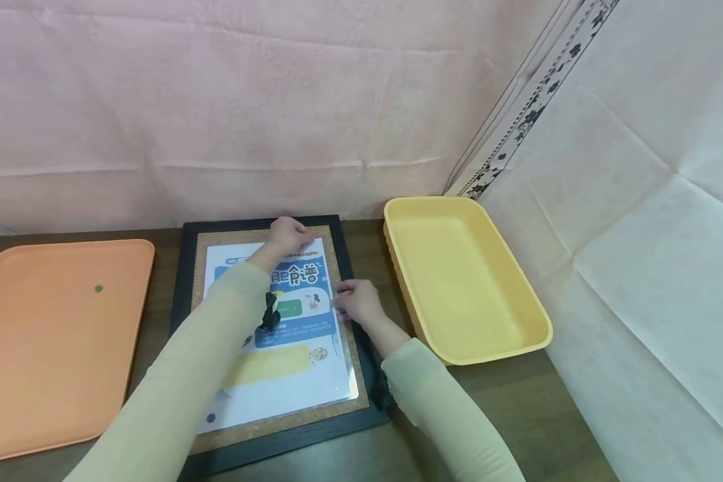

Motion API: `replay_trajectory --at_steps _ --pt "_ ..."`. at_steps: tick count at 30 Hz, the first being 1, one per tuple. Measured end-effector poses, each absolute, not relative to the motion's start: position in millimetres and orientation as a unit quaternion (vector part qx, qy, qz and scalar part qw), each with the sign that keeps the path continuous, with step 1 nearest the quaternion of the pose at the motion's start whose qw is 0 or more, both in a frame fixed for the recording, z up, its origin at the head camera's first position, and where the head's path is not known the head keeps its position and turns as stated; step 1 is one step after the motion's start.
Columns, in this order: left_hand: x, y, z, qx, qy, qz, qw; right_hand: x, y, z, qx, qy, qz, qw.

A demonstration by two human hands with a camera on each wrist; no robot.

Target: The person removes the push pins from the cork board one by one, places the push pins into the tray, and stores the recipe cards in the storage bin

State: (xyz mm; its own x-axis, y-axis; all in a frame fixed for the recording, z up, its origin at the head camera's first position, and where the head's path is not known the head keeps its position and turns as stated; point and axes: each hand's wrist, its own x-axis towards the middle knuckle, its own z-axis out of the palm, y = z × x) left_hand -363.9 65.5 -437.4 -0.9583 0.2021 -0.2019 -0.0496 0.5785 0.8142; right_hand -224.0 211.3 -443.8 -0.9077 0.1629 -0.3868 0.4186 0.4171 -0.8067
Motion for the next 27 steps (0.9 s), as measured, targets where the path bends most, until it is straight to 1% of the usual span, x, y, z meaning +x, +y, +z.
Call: replay_trajectory --at_steps 3,9,18,24,27 --pt "-363 61 -435 0.048 0.865 0.479 0.145 -224 211 -443 0.175 0.833 -0.510 0.125" --pt "-360 54 -431 0.041 0.854 0.500 0.142 -224 211 -443 0.179 0.834 -0.507 0.123" --pt "-357 40 -429 0.040 0.828 0.525 0.191 -224 211 -445 0.182 0.834 -0.505 0.124" --pt "-354 23 -419 0.033 0.802 0.548 0.235 -223 210 -442 0.180 0.837 -0.501 0.127" --pt "-352 15 -416 0.032 0.803 0.542 0.245 -223 210 -443 0.181 0.838 -0.498 0.128"
